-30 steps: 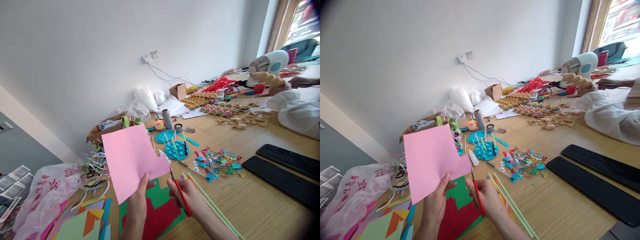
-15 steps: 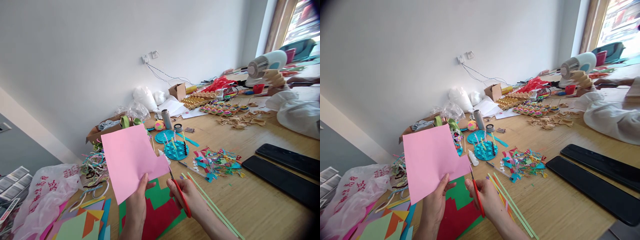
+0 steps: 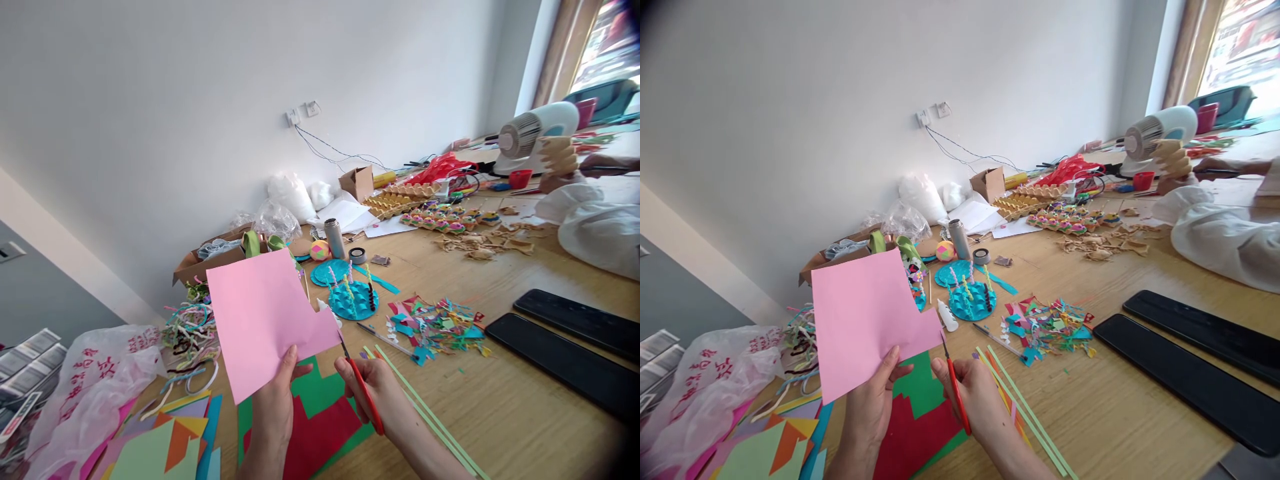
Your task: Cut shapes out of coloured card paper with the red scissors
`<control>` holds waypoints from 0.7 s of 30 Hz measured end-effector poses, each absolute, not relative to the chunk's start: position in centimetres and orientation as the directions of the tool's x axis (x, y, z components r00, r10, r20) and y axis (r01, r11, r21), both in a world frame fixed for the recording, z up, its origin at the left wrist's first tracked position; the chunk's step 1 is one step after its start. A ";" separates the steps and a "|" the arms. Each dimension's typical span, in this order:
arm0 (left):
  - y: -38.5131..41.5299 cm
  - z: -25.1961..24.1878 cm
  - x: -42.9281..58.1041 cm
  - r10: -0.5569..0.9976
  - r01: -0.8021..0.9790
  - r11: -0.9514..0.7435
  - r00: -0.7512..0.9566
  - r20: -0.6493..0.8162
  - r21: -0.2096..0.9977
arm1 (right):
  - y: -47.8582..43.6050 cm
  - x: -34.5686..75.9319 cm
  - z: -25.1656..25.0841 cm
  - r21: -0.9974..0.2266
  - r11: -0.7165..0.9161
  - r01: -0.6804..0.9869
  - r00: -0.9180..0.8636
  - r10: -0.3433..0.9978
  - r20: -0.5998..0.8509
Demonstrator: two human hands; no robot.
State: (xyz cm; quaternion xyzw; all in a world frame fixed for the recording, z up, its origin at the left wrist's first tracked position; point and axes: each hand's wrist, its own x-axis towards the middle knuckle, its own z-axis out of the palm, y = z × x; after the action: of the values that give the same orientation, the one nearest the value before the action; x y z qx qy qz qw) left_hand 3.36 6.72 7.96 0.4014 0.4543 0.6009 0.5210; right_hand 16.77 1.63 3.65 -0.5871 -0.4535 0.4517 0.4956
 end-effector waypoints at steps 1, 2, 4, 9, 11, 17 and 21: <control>6.7 8.0 3.3 0.991 -0.260 -0.044 -0.134 0.009 0.965 | 1.7 16.8 3.5 -0.992 -0.096 0.082 0.181 0.980 -0.080; 6.7 8.0 3.3 0.991 -0.258 -0.044 -0.133 0.010 0.965 | 1.7 16.8 3.4 -0.992 -0.095 0.085 0.185 0.980 -0.078; 6.7 8.0 3.3 0.991 -0.257 -0.044 -0.130 0.011 0.965 | 1.8 16.8 3.1 -0.991 -0.096 0.092 0.193 0.978 -0.077; 6.6 8.2 3.3 0.992 -0.262 -0.040 -0.128 0.007 0.964 | 1.9 16.9 3.0 -0.986 -0.095 0.134 0.191 0.979 -0.069; 6.6 8.2 3.3 0.992 -0.266 -0.039 -0.126 0.005 0.963 | 1.9 17.0 3.2 -0.984 -0.090 0.155 0.192 0.979 -0.060; 6.6 8.1 3.4 0.993 -0.249 -0.017 -0.117 -0.012 0.968 | 1.6 17.1 3.9 -0.987 -0.103 0.125 0.179 0.981 -0.079; 6.6 7.8 3.2 0.995 -0.222 -0.024 -0.097 0.003 0.975 | 1.6 17.2 4.0 -0.989 -0.118 0.087 0.172 0.980 -0.101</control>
State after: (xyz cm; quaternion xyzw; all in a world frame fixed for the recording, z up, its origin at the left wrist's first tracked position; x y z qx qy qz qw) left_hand 3.22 6.61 7.82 0.4195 0.4610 0.5797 0.5248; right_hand 17.16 1.64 4.03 -0.5906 -0.4515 0.4583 0.4872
